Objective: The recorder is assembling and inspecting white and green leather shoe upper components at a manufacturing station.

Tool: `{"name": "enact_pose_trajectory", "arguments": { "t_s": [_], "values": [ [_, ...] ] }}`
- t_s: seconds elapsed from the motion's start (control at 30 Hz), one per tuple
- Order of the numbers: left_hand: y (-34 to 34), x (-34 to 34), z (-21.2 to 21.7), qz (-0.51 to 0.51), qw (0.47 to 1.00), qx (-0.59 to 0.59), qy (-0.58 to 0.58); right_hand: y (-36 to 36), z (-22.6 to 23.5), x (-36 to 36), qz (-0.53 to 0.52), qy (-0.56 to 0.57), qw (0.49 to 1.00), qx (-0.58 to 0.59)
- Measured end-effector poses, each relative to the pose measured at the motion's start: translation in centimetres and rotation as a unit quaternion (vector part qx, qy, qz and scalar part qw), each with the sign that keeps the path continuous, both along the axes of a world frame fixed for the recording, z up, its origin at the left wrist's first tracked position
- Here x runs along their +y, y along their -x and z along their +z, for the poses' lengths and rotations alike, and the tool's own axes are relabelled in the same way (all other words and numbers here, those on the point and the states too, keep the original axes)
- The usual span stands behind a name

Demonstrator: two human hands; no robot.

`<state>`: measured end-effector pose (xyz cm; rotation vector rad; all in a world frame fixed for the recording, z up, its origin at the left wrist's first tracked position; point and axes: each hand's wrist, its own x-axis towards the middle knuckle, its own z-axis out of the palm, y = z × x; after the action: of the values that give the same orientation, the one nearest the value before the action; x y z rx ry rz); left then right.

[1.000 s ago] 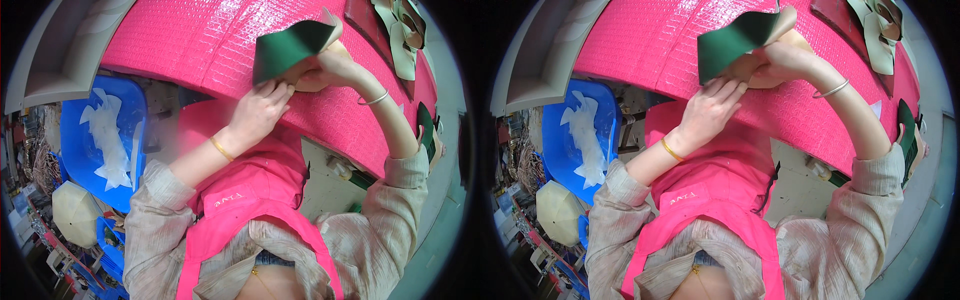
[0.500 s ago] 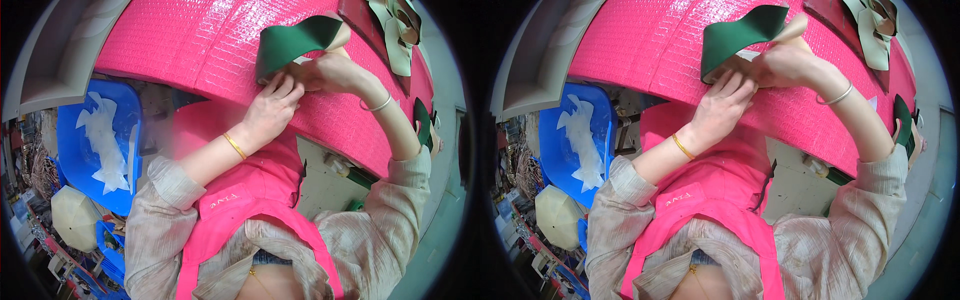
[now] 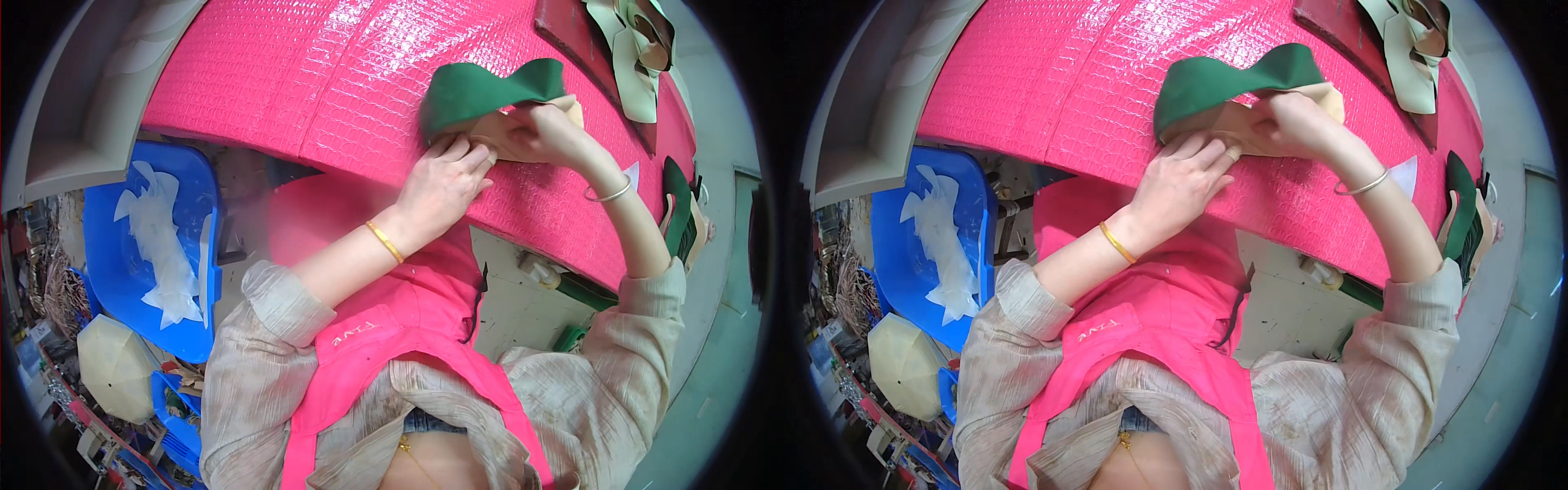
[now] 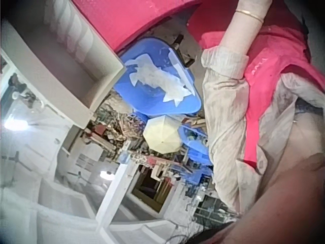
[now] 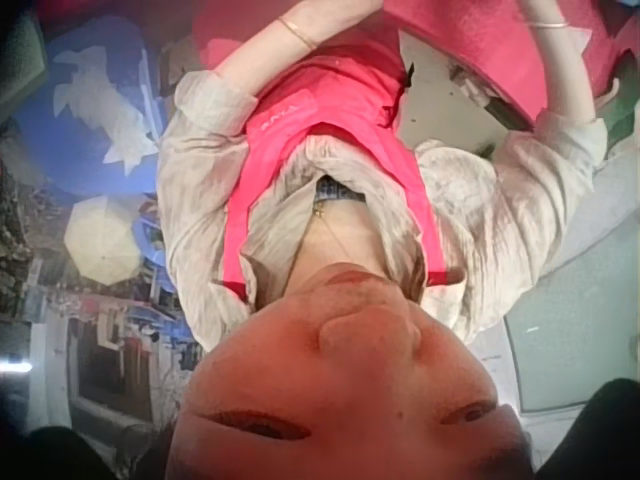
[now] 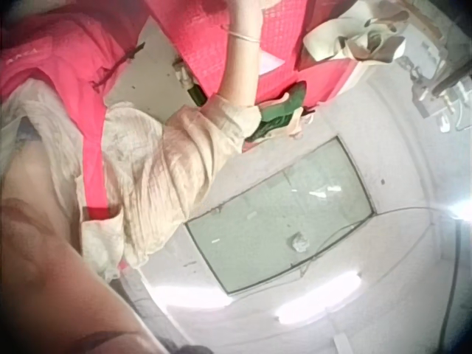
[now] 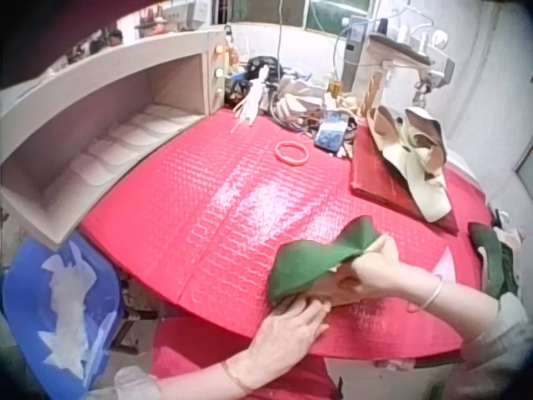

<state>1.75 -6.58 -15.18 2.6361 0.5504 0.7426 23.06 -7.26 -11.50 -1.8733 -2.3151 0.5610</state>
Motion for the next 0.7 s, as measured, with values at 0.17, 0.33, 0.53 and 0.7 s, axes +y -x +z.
{"name": "enact_pose_trajectory", "arguments": {
  "t_s": [0.17, 0.33, 0.53, 0.7],
  "values": [
    [-0.5, -0.4, -0.7, 0.001, 0.998, 0.015, -0.054, 1.5, 2.4, 0.5, 0.058, 0.061, 0.992, -0.089],
    [-0.3, -0.1, -0.6, -0.006, 0.997, -0.001, -0.076, -0.2, 2.4, -0.7, -0.058, 0.098, 0.993, 0.001],
    [0.1, 0.3, -0.6, -0.03, 0.999, -0.022, -0.039, -0.3, 2.0, -0.9, -0.107, 0.116, 0.987, 0.027],
    [-1.1, 0.0, 1.0, -0.02, 0.996, 0.074, 0.036, 1.0, 2.0, -1.1, -0.047, 0.095, 0.989, -0.105]
  ]
}}
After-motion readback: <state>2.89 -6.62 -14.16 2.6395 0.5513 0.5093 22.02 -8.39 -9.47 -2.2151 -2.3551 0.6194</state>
